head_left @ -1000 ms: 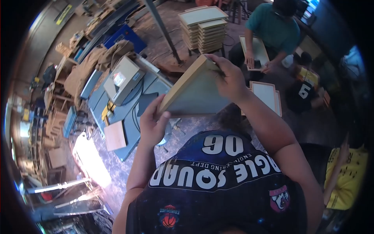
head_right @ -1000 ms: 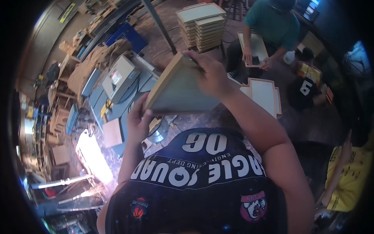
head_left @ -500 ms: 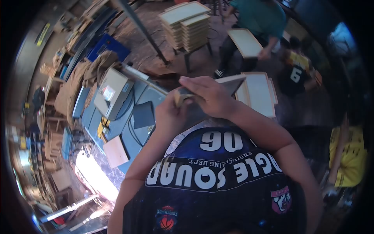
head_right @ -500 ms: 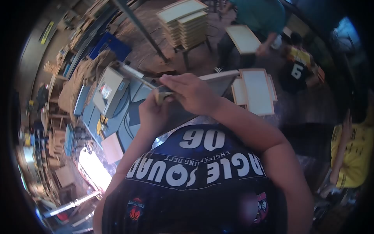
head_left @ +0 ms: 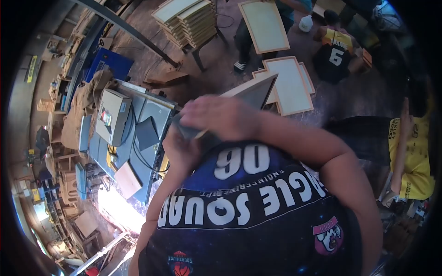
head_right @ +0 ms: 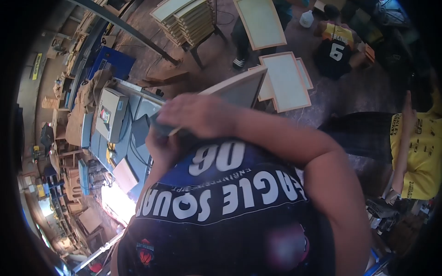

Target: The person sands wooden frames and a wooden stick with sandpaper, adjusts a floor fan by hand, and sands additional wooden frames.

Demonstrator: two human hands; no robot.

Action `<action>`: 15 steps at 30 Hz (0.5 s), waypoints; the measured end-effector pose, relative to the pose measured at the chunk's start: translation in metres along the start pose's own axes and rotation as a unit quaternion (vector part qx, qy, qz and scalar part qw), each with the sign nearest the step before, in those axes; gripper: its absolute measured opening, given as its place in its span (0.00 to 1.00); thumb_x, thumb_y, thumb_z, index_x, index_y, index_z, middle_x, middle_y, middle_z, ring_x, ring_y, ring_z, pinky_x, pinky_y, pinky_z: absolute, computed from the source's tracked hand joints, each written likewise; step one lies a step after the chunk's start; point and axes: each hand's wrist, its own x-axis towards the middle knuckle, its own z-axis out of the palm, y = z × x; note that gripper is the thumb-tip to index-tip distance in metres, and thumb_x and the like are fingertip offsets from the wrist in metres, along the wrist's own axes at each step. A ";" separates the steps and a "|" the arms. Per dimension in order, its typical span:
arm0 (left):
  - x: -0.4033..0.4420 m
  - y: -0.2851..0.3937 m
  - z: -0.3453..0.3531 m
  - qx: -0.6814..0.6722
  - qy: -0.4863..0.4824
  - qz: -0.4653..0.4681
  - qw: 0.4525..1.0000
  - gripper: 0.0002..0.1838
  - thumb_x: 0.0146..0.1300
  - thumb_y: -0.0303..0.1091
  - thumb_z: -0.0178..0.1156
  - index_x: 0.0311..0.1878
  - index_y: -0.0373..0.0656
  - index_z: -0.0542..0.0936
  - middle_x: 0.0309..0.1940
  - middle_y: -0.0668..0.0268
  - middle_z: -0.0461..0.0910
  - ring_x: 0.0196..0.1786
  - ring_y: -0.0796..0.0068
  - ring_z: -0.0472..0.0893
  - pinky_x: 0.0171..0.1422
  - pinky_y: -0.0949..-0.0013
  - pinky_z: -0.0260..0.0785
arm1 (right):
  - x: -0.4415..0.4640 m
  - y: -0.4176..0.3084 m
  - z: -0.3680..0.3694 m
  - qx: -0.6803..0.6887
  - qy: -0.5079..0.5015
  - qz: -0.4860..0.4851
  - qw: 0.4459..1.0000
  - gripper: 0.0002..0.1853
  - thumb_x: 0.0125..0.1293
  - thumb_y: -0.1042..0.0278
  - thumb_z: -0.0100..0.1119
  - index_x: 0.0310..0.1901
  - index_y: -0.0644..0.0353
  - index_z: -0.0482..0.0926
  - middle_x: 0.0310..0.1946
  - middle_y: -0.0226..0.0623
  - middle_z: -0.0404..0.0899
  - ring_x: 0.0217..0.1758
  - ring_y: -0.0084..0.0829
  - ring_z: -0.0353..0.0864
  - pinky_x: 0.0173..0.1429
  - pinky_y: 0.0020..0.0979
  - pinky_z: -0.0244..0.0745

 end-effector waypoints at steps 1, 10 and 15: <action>-0.002 0.011 -0.006 0.002 0.008 -0.047 0.999 0.15 0.65 0.40 0.72 0.45 0.39 0.82 0.34 0.55 0.87 0.40 0.55 0.89 0.44 0.62 0.78 | -0.017 0.021 -0.008 -0.011 0.011 0.015 1.000 0.22 0.67 0.72 0.56 0.63 0.62 0.80 0.61 0.44 0.83 0.66 0.42 0.82 0.73 0.42 0.74; 0.000 0.003 0.007 -0.057 0.105 0.089 0.989 0.15 0.68 0.36 0.69 0.49 0.34 0.81 0.43 0.55 0.88 0.46 0.67 0.89 0.48 0.64 0.78 | 0.002 -0.007 -0.005 -0.042 0.091 -0.044 0.994 0.22 0.68 0.65 0.57 0.62 0.58 0.82 0.62 0.41 0.83 0.67 0.40 0.82 0.72 0.41 0.76; -0.015 -0.026 -0.069 -0.096 0.070 -0.058 0.991 0.21 0.74 0.44 0.66 0.53 0.33 0.80 0.43 0.62 0.84 0.45 0.75 0.82 0.51 0.69 0.75 | -0.162 0.134 -0.092 -0.178 -0.153 0.348 0.907 0.21 0.70 0.63 0.57 0.64 0.51 0.82 0.57 0.42 0.86 0.59 0.45 0.85 0.68 0.44 0.75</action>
